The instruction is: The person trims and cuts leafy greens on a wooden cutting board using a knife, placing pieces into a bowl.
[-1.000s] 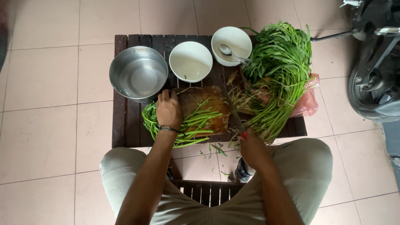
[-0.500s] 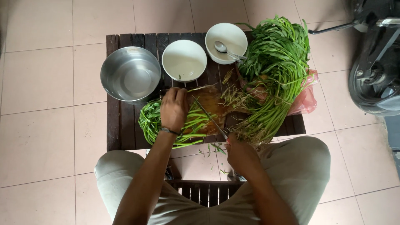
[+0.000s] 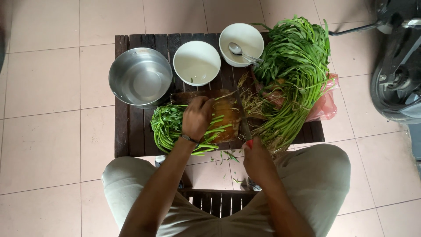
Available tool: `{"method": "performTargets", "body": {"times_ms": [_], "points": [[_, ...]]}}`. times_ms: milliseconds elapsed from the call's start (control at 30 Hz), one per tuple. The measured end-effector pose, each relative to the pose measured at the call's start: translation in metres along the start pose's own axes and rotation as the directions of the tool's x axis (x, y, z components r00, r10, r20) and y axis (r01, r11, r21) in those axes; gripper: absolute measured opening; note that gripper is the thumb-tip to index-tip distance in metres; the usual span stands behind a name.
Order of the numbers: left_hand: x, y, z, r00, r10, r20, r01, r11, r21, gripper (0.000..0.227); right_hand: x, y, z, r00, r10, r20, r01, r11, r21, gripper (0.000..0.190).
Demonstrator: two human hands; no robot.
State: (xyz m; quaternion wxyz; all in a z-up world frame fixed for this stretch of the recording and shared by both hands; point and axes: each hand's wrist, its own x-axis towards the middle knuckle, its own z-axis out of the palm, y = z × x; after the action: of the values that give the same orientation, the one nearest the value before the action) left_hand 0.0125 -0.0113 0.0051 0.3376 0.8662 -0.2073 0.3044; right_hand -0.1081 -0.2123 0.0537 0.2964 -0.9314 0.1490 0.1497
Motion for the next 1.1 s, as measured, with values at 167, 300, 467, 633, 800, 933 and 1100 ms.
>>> {"method": "performTargets", "body": {"times_ms": [167,300,467,633,800,933,1100], "points": [[-0.002,-0.005,0.004,0.992,0.047,0.117,-0.049,0.999,0.012,0.017,-0.001,-0.003,0.000,0.992,-0.066,-0.106,0.072,0.996,0.053,0.028],[-0.005,-0.011,0.011,0.983,0.044,0.179,-0.053,0.998,0.045,0.015,-0.003,-0.006,0.002,1.000,-0.027,0.011,0.028,0.995,-0.094,0.028],[-0.007,-0.016,0.017,0.975,0.026,0.221,-0.031,0.999,0.017,0.014,-0.003,-0.003,0.001,0.996,-0.046,0.077,0.061,0.977,-0.202,0.028],[-0.008,-0.018,0.019,0.973,0.019,0.231,-0.020,1.000,0.004,0.013,-0.004,-0.003,0.002,0.995,-0.061,0.077,0.075,0.977,-0.202,0.031],[-0.009,-0.020,0.021,0.964,0.001,0.267,-0.005,1.000,0.016,0.011,-0.001,-0.002,0.010,0.989,0.019,0.144,0.011,0.979,-0.202,0.029],[-0.008,-0.023,0.024,0.967,0.027,0.252,-0.030,1.000,0.006,0.016,0.006,0.005,0.026,0.994,-0.064,0.090,0.076,0.989,-0.130,0.034],[-0.011,-0.019,0.022,0.966,0.001,0.260,0.000,1.000,-0.001,0.019,0.009,0.006,0.028,0.991,-0.050,0.125,0.066,0.990,-0.127,0.033]]}}
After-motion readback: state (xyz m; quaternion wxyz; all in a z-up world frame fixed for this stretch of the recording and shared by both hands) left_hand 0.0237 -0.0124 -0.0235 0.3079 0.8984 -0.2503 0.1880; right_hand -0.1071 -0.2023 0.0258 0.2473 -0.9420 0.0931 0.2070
